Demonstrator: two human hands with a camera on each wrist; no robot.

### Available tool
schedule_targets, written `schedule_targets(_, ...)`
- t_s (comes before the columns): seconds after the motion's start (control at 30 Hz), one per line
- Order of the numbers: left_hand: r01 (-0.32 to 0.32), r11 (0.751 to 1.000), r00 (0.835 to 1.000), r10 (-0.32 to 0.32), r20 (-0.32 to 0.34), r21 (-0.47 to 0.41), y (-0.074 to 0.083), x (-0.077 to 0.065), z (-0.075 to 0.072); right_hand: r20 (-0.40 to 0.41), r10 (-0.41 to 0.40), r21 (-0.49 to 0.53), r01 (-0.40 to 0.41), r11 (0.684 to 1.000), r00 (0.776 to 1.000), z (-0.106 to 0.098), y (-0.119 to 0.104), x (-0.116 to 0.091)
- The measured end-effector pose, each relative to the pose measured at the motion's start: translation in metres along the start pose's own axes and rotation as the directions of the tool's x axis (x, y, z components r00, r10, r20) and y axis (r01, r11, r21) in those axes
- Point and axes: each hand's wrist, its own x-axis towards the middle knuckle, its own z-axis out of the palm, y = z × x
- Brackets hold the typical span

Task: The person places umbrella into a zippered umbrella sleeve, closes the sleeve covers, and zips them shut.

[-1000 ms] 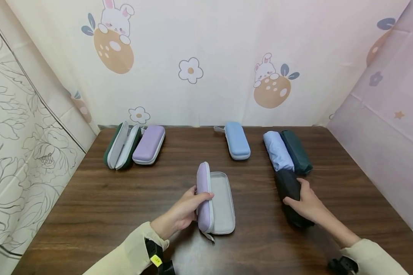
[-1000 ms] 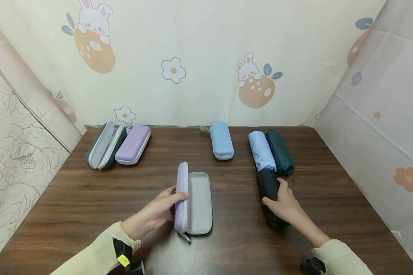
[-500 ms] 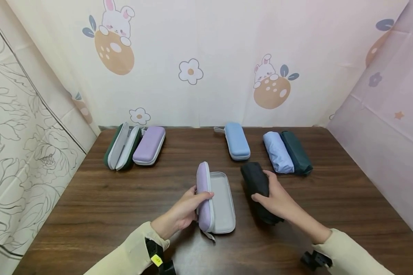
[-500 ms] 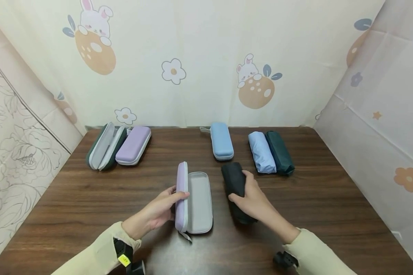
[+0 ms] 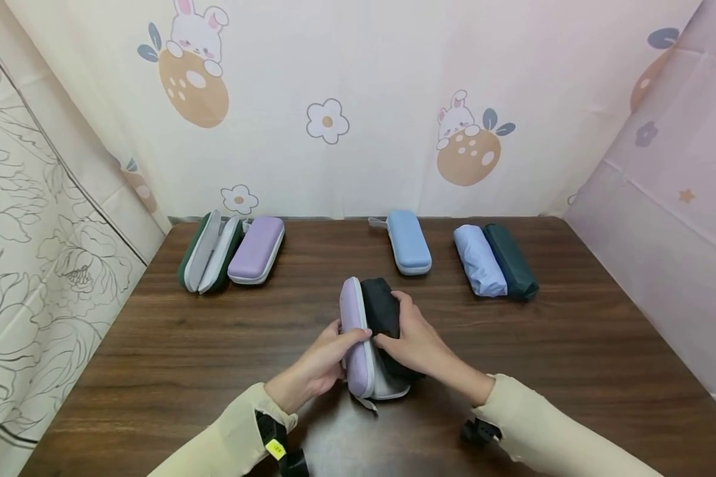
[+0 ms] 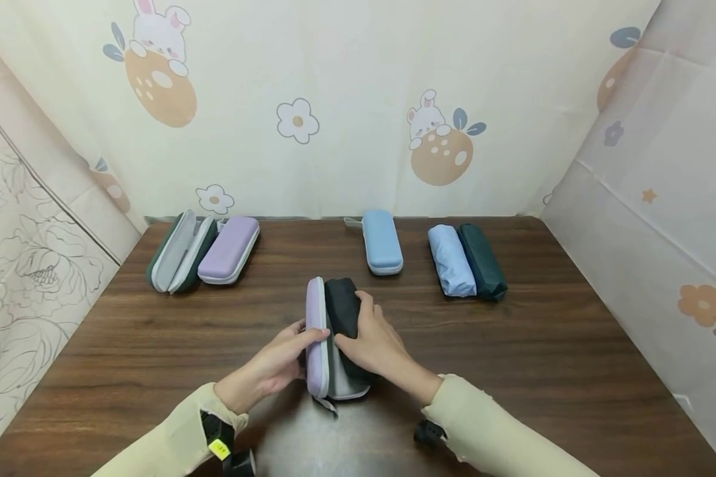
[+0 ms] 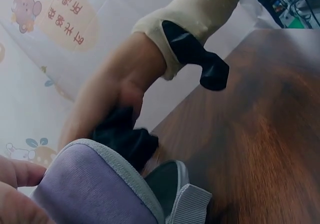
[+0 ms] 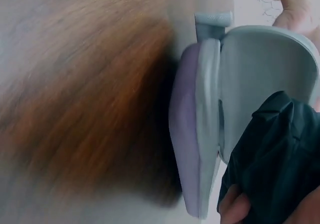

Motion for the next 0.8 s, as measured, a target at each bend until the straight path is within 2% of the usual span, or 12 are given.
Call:
schedule_targets(0.3, -0.005, 0.999, 1.000, 0.004, -0.025, -0.033, -0.002, 0.003, 0.009, -0.049, 0.021, -0.054, -0.024, 0.998, 0.999, 0.016, 0.005, 0.000)
schedule_targets(0.53, -0.054, 0.997, 0.998, 0.053, -0.022, -0.051, -0.001, 0.002, 0.014, -0.118, -0.013, -0.142, -0.004, 0.990, 0.993, 0.027, 0.011, -0.001)
schedule_targets(0.8, -0.083, 0.988, 0.996, 0.080, -0.033, -0.131, -0.006, 0.002, 0.020, -0.158, -0.116, -0.255, 0.073, 0.964, 0.981, 0.034, 0.015, -0.001)
